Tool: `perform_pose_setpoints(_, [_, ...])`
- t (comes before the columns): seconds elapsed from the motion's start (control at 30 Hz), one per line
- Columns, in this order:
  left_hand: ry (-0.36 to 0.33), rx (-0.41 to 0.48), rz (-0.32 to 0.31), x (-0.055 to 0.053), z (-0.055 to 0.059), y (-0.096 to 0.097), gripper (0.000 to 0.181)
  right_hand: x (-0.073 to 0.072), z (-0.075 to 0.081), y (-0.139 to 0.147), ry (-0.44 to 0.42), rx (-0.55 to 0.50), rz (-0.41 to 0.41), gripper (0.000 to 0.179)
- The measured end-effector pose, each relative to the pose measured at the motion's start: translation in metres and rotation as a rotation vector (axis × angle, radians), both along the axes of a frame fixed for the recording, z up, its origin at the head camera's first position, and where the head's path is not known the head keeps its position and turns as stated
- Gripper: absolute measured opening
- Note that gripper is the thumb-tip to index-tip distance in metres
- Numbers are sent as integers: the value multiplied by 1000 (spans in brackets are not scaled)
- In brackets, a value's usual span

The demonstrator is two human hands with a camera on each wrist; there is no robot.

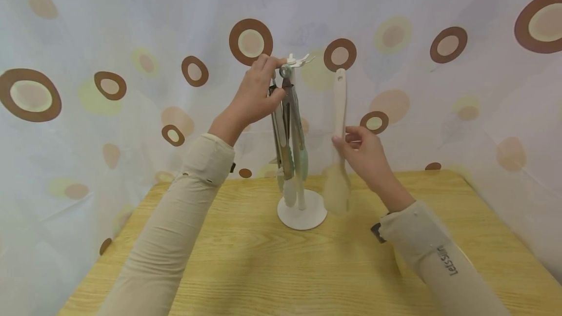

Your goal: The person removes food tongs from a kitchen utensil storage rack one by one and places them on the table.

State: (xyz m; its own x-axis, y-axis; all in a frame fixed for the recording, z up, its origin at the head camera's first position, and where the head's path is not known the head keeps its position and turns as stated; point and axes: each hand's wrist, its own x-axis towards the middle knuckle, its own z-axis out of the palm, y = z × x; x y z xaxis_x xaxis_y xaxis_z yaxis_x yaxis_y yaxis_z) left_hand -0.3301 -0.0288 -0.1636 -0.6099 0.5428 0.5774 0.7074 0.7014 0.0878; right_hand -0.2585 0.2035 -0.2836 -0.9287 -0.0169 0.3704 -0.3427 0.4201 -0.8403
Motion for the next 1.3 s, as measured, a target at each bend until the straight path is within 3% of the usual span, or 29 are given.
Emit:
perform_pose_setpoints(0.13, [-4, 0, 0, 0, 0, 0, 48, 0, -1, 2, -4, 120, -47, 67])
perform_pose_setpoints(0.37, [2, -3, 0, 0, 0, -1, 48, -3, -4, 2, -42, 215, -87, 68])
perform_pose_setpoints(0.67, [13, -6, 1, 1, 1, 0, 48, -4, -8, -1, -67, 273, -121, 65])
perform_pose_setpoints(1.03, [9, -10, 9, 0, 0, 0, 48, -6, -18, 1, -74, 335, -115, 62])
perform_pose_setpoints(1.3, [17, -20, 14, 0, 0, 1, 48, -10, -29, 7, -124, 375, -93, 62])
